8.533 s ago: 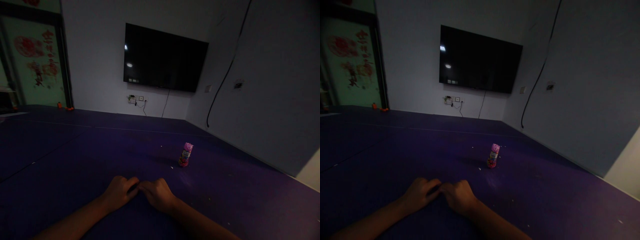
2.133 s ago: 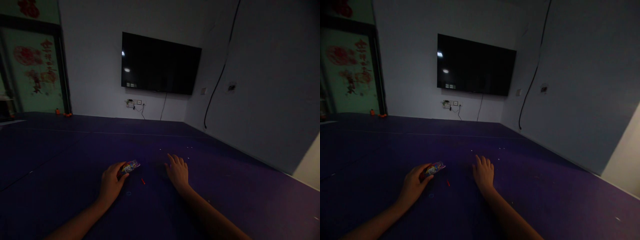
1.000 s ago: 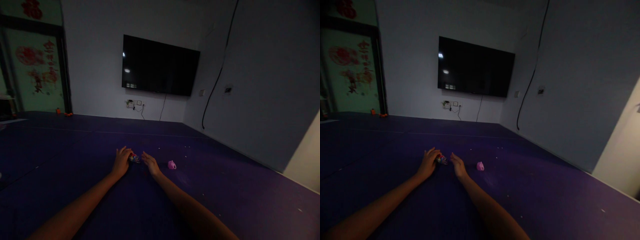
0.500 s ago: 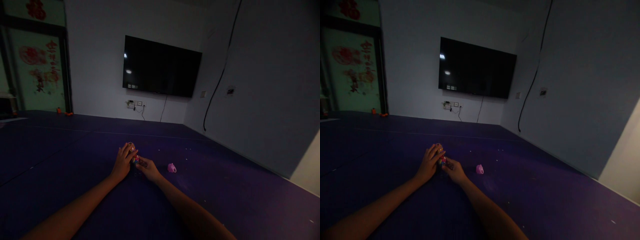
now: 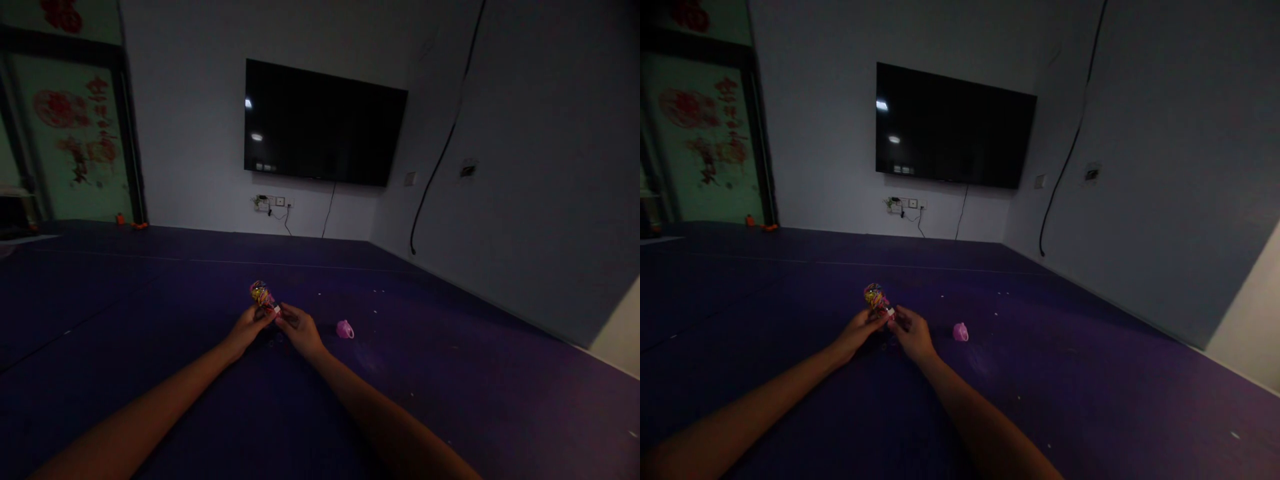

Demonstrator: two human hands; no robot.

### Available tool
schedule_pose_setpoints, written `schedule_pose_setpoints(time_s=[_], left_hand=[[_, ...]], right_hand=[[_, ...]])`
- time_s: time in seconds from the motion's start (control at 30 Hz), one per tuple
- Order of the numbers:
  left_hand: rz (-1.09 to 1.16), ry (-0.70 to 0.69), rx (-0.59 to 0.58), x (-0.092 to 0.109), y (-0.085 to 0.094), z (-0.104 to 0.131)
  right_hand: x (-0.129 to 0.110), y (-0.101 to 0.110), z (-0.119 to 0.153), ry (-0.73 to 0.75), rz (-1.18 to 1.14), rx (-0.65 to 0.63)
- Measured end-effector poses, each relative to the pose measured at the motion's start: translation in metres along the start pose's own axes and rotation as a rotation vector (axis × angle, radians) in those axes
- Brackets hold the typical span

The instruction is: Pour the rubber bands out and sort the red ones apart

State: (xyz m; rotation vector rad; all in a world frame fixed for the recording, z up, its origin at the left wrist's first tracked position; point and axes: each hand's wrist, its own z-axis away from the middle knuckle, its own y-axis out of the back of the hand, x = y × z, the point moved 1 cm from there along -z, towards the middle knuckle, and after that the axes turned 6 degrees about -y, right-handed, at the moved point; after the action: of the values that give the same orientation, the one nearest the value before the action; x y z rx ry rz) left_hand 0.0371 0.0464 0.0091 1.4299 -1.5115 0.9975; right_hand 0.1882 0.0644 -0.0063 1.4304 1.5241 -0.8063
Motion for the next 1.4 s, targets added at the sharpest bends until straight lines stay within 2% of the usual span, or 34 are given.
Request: schedule_pose_setpoints(time_s=[0.07,0.13,0.2,0.3,0.4,0.5,0.67,0.87,0.9,1.03,1.1,1.2,1.3,1.4], left_hand=[[0.042,0.033,0.024,-0.002,0.001,-0.001],[0.123,0.055,0.085,-0.004,0.003,-0.003],[0.249,0.085,0.156,-0.007,0.006,-0.006],[0.389,0.126,0.216,-0.008,0.009,-0.009],[0.417,0.136,0.218,-0.008,0.011,-0.011],[0.431,0.15,0.206,-0.007,0.012,-0.012],[0.455,0.171,0.199,-0.009,0.012,-0.013],[0.486,0.177,0.205,-0.009,0.011,-0.014],[0.488,0.178,0.209,-0.009,0.01,-0.014],[0.487,0.174,0.231,-0.008,0.009,-0.013],[0.484,0.173,0.238,-0.008,0.009,-0.013],[0.479,0.173,0.241,-0.007,0.009,-0.012],[0.481,0.175,0.245,-0.005,0.009,-0.012],[0.484,0.178,0.248,-0.005,0.009,-0.012]], right_hand=[[-0.004,0.004,0.003,0.015,0.132,0.139],[-0.008,0.006,0.007,-0.043,0.195,0.183],[-0.011,0.005,0.012,-0.154,0.181,0.095],[-0.012,-0.002,0.017,-0.256,0.137,-0.16],[-0.014,-0.006,0.018,-0.191,0.097,-0.326],[-0.015,-0.007,0.015,-0.071,0.062,-0.359],[-0.012,-0.006,0.009,0.003,0.048,-0.343],[-0.006,-0.007,0.01,-0.053,0.135,-0.335],[-0.007,-0.006,0.01,-0.037,0.177,-0.29],[-0.01,0.004,0.006,0.024,0.488,0.024],[-0.01,0.009,0.004,-0.005,0.592,0.084],[-0.006,0.01,0.002,-0.02,0.557,0.042],[0.002,0.005,0.001,0.032,0.339,-0.062],[0.012,0.002,0.0,-0.006,0.116,-0.134]])
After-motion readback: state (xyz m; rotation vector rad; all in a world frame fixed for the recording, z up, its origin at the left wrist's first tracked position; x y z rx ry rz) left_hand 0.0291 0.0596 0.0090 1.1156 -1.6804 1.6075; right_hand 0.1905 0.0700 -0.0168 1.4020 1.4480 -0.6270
